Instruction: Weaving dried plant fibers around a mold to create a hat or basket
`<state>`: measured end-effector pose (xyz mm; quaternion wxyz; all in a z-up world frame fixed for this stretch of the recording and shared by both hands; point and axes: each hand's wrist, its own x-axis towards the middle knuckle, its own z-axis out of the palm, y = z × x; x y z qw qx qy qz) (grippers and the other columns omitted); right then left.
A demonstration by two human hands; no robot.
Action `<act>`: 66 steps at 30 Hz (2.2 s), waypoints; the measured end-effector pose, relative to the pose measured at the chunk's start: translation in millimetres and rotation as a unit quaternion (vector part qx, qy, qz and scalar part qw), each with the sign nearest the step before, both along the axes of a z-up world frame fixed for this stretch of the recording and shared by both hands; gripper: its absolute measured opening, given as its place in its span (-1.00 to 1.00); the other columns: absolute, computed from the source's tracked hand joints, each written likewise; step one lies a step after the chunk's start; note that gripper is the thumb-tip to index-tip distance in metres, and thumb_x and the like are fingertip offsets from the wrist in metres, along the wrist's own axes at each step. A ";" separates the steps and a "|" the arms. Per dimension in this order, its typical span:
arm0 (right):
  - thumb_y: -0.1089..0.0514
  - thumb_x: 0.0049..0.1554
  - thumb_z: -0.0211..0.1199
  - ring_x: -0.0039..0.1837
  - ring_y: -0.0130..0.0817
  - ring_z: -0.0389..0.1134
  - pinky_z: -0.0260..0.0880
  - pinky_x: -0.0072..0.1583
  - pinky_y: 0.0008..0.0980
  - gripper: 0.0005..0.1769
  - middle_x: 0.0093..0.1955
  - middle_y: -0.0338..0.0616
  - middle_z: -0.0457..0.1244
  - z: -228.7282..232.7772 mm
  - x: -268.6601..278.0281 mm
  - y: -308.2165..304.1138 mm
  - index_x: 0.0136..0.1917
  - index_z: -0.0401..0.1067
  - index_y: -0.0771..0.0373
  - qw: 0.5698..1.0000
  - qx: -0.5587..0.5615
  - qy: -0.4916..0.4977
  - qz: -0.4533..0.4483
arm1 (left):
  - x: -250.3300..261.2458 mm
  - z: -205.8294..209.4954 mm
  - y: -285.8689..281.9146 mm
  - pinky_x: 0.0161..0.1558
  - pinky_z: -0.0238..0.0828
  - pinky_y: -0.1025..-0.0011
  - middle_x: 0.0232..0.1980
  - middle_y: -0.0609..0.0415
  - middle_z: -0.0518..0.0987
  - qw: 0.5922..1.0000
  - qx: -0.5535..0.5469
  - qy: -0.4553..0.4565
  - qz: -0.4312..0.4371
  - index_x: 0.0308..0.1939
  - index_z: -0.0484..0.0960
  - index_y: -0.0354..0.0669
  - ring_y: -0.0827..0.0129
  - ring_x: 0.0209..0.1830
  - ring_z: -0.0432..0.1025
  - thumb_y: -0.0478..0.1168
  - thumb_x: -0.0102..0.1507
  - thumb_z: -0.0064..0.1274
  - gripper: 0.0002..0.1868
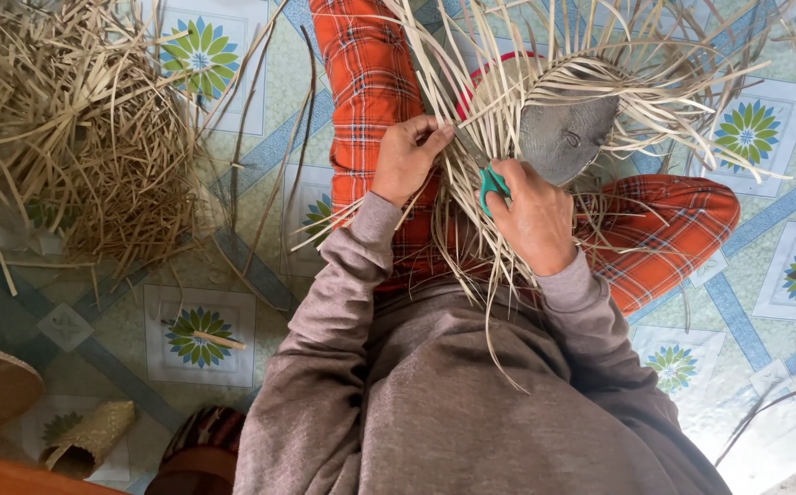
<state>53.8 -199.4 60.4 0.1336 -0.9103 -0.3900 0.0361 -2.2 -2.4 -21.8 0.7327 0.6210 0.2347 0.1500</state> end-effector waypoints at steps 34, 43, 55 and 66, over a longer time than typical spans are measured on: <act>0.40 0.10 0.34 -0.16 -0.48 0.36 0.40 -0.09 -0.43 -0.64 -0.25 0.00 0.37 -26.4 14.7 -6.7 0.18 0.45 0.31 0.878 0.242 0.406 -0.073 | 4.7 -3.8 7.9 -0.45 0.46 0.61 -0.46 0.10 0.59 0.997 -0.055 0.057 -0.022 -0.27 0.79 -0.21 0.61 -0.46 0.39 -0.21 0.13 0.35 -0.83; 0.46 0.11 0.30 -0.15 -0.47 0.36 0.40 -0.06 -0.48 -0.66 -0.25 0.03 0.37 -30.8 13.7 -6.0 0.17 0.43 0.37 0.865 0.271 0.415 -0.081 | 6.1 -10.5 4.6 -0.43 0.45 0.60 -0.46 0.09 0.60 0.997 -0.057 0.049 -0.016 -0.27 0.79 -0.20 0.60 -0.44 0.39 -0.24 0.14 0.34 -0.86; 0.52 0.38 0.31 -0.34 -0.52 0.13 0.02 -0.38 -0.54 -0.65 -0.07 -0.11 0.32 43.5 34.5 -206.0 0.36 0.36 0.32 0.869 0.350 0.069 -0.344 | 6.8 -2.2 9.1 -0.53 0.11 0.66 -0.54 0.21 0.49 0.991 -0.110 0.033 -0.063 -0.40 0.67 -0.25 0.63 -0.62 0.19 -0.36 0.23 0.24 -0.89; 0.25 0.08 0.49 -0.21 -0.26 0.42 0.44 -0.31 -0.45 -0.49 0.02 0.16 0.38 -154.3 -46.7 -408.7 0.27 0.43 0.36 0.808 -0.009 0.142 -0.571 | 3.7 0.1 6.6 -0.47 0.26 0.62 -0.45 0.14 0.62 0.991 0.105 0.066 -0.059 -0.25 0.75 -0.24 0.54 -0.56 0.35 -0.17 0.23 0.23 -0.81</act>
